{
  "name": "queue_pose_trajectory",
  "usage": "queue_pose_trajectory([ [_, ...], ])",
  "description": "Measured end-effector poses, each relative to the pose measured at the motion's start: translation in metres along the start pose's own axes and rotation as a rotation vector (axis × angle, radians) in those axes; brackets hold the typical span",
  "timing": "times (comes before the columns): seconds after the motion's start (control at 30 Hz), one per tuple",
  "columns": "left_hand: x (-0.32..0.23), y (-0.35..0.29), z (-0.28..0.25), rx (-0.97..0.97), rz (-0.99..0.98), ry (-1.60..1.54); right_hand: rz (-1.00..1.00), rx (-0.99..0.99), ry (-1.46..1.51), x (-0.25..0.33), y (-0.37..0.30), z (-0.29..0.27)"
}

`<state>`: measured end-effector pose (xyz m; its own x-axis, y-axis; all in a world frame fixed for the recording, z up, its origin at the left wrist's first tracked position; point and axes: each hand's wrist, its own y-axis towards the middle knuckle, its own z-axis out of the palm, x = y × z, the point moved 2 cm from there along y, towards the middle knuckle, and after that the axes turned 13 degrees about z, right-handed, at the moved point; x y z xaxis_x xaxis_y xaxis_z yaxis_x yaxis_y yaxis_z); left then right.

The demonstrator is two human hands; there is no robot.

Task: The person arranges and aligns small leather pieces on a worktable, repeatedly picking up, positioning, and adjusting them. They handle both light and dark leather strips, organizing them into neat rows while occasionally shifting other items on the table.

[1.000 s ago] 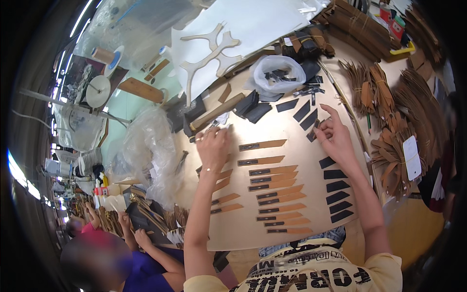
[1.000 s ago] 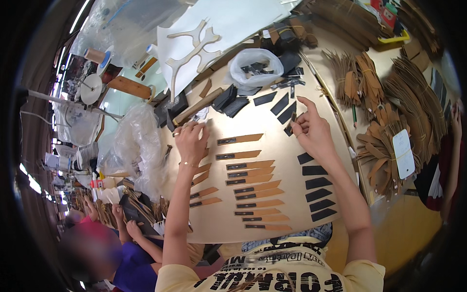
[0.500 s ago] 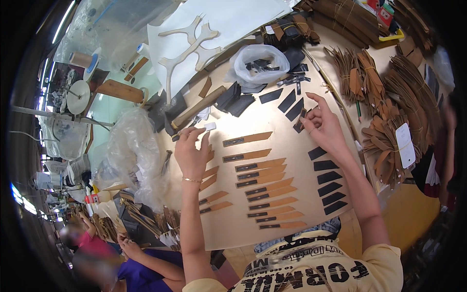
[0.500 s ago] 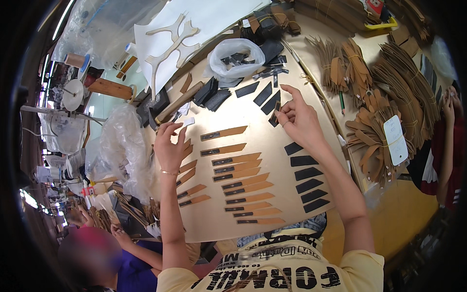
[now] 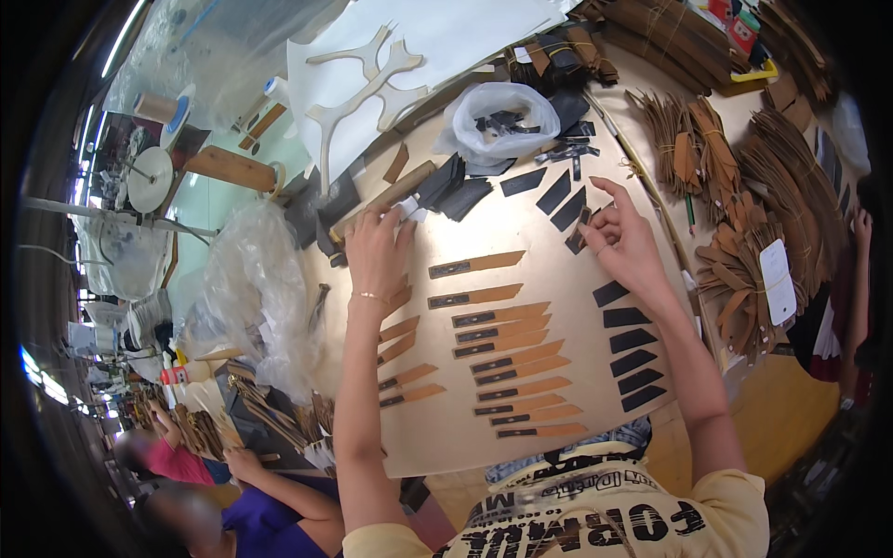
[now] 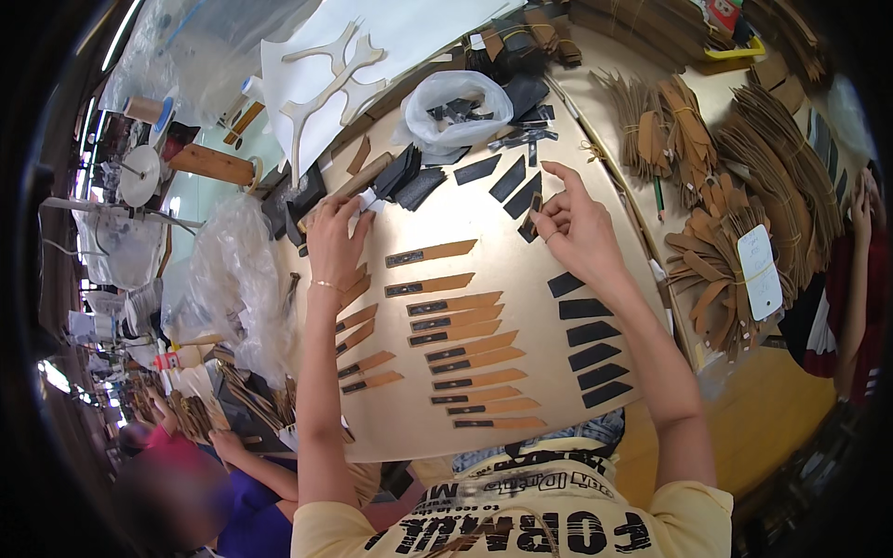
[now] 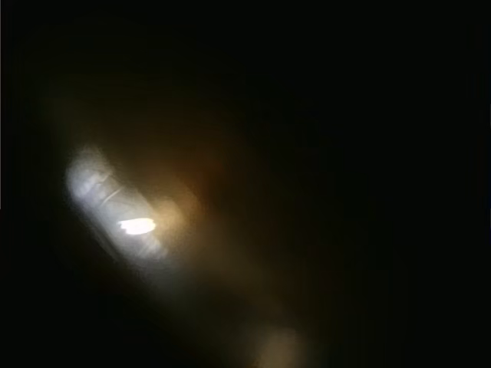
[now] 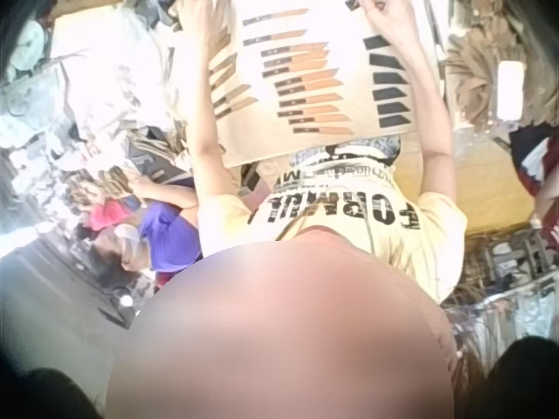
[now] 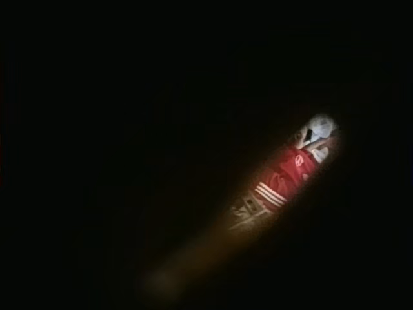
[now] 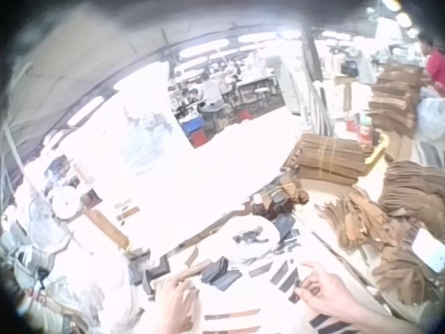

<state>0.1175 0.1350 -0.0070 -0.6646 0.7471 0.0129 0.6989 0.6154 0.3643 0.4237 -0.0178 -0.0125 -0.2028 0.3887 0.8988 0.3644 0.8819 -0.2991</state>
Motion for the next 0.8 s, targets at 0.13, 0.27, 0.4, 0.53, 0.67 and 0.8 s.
queue_pose_trajectory([
  [0.13,0.001,0.008,0.009,0.013,-0.003,-0.009,-0.012,0.0,0.003,0.0,0.0,-0.001],
  [0.27,0.003,0.013,0.009,0.047,0.037,0.045,-0.019,0.007,0.011,0.001,-0.001,-0.001],
  [0.4,-0.017,0.01,-0.015,-0.23,0.1,0.028,-0.001,0.002,0.031,0.002,-0.001,-0.001],
  [0.53,-0.084,0.004,-0.02,-0.202,0.393,-0.033,0.022,0.014,0.022,0.001,0.001,-0.002],
  [0.67,-0.144,0.02,0.005,-0.129,0.649,0.01,0.028,-0.01,0.036,-0.001,0.003,-0.002],
  [0.8,-0.162,0.03,0.02,-0.075,0.73,0.023,0.019,-0.009,0.066,-0.003,0.004,-0.001],
])
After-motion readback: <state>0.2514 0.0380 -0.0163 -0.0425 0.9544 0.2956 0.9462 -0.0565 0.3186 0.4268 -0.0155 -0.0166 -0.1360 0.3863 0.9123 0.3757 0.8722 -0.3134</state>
